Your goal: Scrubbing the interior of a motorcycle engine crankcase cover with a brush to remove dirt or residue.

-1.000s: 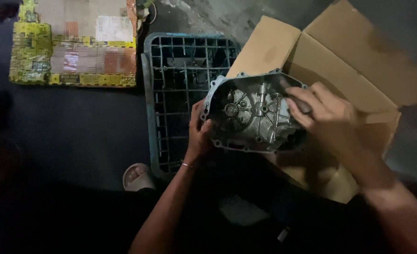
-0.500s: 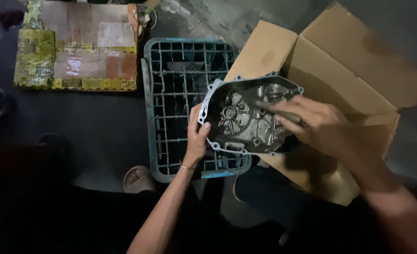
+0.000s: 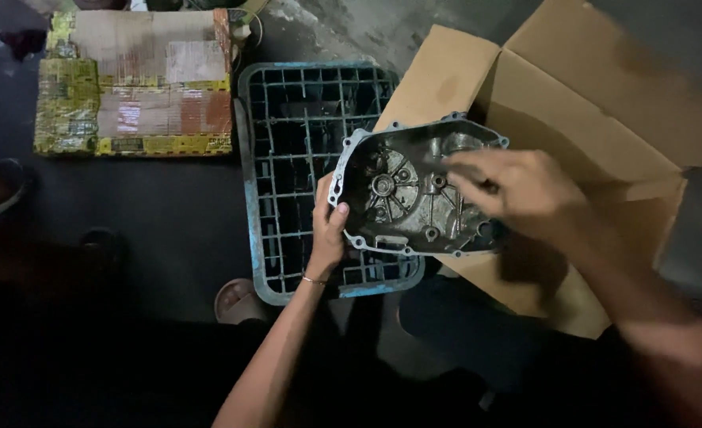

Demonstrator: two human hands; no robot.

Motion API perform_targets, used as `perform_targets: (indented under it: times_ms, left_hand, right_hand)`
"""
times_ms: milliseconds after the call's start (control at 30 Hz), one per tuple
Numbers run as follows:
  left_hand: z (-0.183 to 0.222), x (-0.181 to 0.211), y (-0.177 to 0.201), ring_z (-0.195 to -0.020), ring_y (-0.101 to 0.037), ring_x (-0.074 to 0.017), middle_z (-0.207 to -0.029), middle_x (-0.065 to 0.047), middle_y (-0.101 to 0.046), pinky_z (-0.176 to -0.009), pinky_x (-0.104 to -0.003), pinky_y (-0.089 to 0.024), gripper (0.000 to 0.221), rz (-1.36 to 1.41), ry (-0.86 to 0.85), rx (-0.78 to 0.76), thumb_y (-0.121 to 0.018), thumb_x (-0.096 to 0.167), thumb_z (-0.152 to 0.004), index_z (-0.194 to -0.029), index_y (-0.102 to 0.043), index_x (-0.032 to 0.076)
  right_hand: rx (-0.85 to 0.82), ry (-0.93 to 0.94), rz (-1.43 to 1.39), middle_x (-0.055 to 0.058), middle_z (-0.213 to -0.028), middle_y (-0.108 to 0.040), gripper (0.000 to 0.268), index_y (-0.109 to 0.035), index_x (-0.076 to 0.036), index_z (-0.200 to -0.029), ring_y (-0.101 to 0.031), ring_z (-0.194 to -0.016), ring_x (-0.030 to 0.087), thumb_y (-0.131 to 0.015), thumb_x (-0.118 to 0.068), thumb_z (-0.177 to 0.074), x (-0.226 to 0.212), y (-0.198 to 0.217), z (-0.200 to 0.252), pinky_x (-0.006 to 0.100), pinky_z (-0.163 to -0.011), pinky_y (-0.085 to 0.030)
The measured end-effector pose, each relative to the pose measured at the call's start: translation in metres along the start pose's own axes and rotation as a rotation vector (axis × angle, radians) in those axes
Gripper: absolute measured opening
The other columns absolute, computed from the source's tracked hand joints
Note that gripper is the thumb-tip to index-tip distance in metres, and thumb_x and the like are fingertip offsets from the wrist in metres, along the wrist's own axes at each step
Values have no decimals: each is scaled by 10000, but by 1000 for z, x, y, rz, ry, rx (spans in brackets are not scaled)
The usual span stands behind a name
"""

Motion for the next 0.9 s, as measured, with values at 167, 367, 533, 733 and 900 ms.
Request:
perform_targets:
  times_ms: [167,367,533,733,900]
  left_hand:
    - [5,-6,3,-1266,-482,-281,-1413,-177,-507,-1099,-490,-366,716,-8,21,-12,-508,549,-960,-1459,-535,37]
    - [-4,-6,-3,-1251,-476,-249,-1400,-157,-515,-1075,-471,-385,713,-4,33,-6,-494,563,-964,-1460,-530,51]
    - [6,3,-1,-1159,-475,-248,-1314,-151,-537,-1005,-466,-420,695,18,68,-23,-499,545,-967,-1458,-496,54]
    - [5,-1,-1,-1169,-530,-177,-1286,-90,-572,-1024,-328,-429,682,100,90,-6,-513,541,-964,-1422,-467,38]
    - [5,1,-5,-1216,-528,-194,-1314,-90,-553,-1054,-342,-436,699,128,89,-3,-534,559,-959,-1418,-479,34]
  right_hand:
    - [124,-7,-131,163,-836,-760,219,-747,-64,-1104,-740,-705,311,-731,-215,-946,14,-2,2,378,-589,-574]
    - [80,-122,-400,283,-831,-737,250,-704,96,-1137,-739,-615,307,-687,-74,-954,9,2,-8,362,-556,-590]
    - [315,-143,-358,153,-725,-712,156,-736,-15,-1098,-714,-627,217,-707,-160,-1048,57,4,4,311,-518,-534]
    - [278,-244,-180,103,-701,-724,158,-733,46,-1081,-662,-484,153,-665,-95,-1065,61,41,29,239,-430,-568]
    - [356,-87,-169,149,-759,-759,136,-739,17,-1095,-744,-575,165,-668,-96,-1070,60,40,27,207,-388,-562]
Point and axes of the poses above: each hand's wrist, its own z-axis away from the middle knuckle, its own y-axis out of the back of the hand, x = y × z, the point moved 8 cm from there along -z, towards the middle knuckle
